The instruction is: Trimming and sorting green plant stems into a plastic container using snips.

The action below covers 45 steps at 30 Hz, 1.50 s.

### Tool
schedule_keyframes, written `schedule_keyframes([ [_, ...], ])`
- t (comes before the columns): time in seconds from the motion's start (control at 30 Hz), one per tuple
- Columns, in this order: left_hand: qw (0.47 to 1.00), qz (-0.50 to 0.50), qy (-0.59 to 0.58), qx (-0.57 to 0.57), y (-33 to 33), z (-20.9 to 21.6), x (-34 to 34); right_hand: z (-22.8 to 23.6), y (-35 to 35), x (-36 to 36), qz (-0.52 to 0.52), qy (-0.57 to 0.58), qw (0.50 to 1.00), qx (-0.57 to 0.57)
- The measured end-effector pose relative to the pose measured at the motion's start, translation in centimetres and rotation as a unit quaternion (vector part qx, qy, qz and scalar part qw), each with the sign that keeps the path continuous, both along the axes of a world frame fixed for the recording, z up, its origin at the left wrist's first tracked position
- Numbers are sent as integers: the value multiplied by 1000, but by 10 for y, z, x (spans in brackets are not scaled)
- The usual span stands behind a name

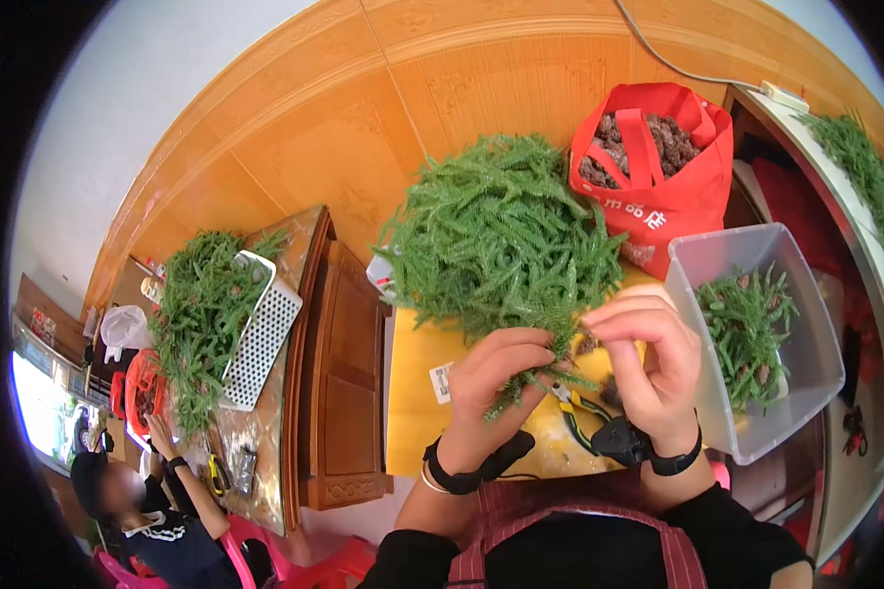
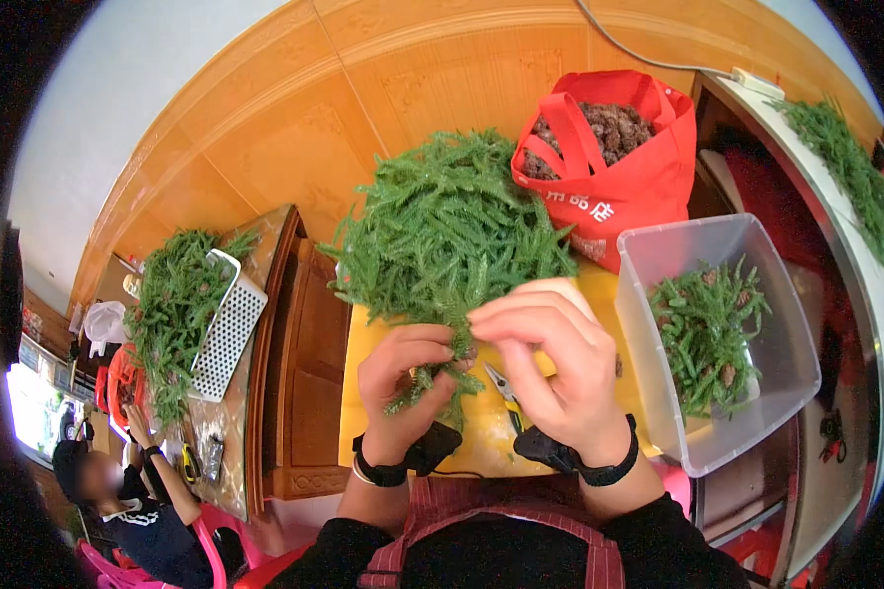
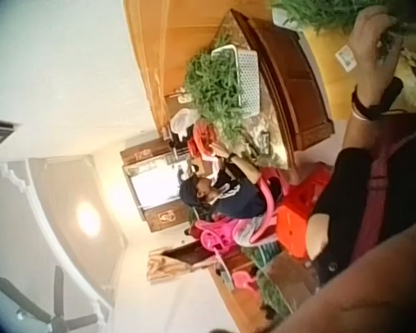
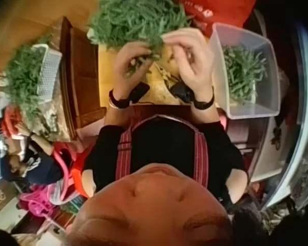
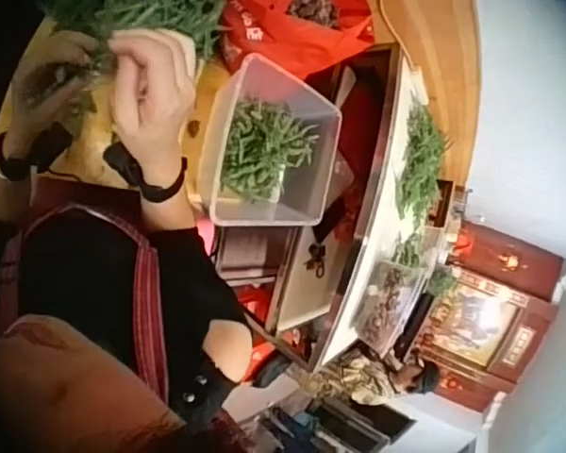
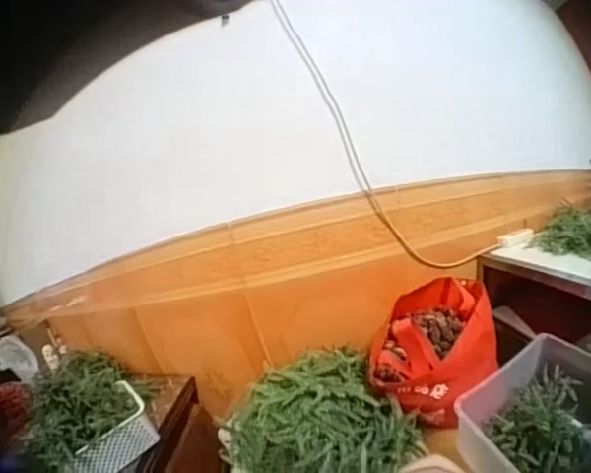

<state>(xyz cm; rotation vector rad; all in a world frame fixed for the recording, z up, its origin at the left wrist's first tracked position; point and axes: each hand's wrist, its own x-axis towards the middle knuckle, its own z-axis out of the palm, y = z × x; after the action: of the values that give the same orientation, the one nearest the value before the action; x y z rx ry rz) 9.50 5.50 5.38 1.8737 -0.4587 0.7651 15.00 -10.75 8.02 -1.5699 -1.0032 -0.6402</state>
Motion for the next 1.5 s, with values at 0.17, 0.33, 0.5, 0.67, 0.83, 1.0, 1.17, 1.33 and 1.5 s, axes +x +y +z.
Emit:
schedule_keyframes([
  [0.17, 999, 11, -1, 51, 3, 3, -17, 9, 3, -10, 4, 18, 997, -71],
  [0.33, 995, 13, -29, 98, -1, 1, -21, 6, -1, -17, -23, 56, 990, -125],
  [0.5, 997, 5, -6, 82, -3, 2, -24, 5, -2, -19, -28, 111, 982, -148],
  [0.67, 997, -46, 56, 10, 0, -5, -22, 5, -8, -14, 35, 140, 976, -161],
  [0.83, 973, -125, 139, -134, 0, -18, -19, 3, -11, -11, 87, 183, 964, -173],
  [1.0, 961, -152, 157, -170, -4, -23, -18, 3, -13, -11, 113, 199, 960, -163],
  [1.17, 948, -137, 163, -236, -14, -20, -21, 1, -12, -11, 121, 237, 951, -159],
  [1.33, 960, -97, 145, -217, -14, -29, -23, -3, -8, -11, 129, 249, 949, -141],
  [1.5, 961, -56, 139, -232, -22, -28, -23, -7, -6, -6, 105, 190, 967, -134],
])
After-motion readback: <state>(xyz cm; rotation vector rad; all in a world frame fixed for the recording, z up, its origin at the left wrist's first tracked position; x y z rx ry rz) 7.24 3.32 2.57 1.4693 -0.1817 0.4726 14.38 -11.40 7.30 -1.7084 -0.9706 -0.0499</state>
